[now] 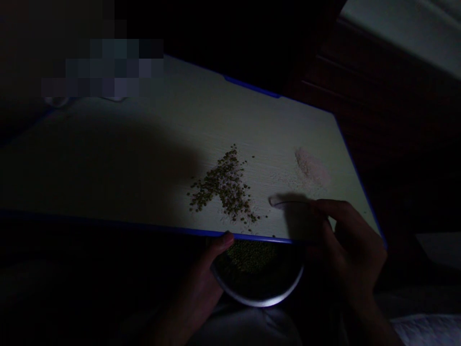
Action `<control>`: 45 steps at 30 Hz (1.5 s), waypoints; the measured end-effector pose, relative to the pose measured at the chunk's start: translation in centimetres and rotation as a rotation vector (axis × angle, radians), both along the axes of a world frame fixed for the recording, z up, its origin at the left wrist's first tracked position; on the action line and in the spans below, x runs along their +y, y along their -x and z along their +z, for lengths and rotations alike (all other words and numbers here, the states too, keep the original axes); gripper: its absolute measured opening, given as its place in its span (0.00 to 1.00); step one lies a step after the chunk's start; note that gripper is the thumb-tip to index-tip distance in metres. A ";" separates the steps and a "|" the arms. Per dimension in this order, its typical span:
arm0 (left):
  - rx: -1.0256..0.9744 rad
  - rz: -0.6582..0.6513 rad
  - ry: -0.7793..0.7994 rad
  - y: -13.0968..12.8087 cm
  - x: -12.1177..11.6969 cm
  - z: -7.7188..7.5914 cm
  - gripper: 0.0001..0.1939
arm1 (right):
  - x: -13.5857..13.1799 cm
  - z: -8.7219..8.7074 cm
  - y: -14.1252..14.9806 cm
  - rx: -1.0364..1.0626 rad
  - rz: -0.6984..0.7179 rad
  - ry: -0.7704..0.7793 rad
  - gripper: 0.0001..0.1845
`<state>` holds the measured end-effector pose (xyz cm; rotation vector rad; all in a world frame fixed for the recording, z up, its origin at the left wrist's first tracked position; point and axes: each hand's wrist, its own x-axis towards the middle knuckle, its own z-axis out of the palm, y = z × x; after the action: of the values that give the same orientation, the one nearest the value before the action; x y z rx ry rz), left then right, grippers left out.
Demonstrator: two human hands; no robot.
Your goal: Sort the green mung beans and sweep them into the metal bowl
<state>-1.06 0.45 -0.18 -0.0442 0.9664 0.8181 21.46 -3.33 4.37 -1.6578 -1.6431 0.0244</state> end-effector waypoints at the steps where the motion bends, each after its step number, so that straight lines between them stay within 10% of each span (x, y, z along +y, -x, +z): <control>1: 0.004 0.009 -0.009 0.0 0.0 0.0 0.30 | 0.1 0.1 0.0 0.007 0.010 -0.007 0.10; 36: 0.002 -0.011 0.003 0.0 -0.1 -0.6 0.19 | -1.5 0.2 0.3 0.099 0.265 0.009 0.19; 45: -0.002 -0.017 0.001 0.0 0.1 0.0 0.28 | -0.3 -0.7 1.5 0.033 0.094 -0.042 0.16</control>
<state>-1.02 0.53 -0.15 -0.0375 0.9638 0.8016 19.98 -3.61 3.67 -1.5404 -1.6839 0.0640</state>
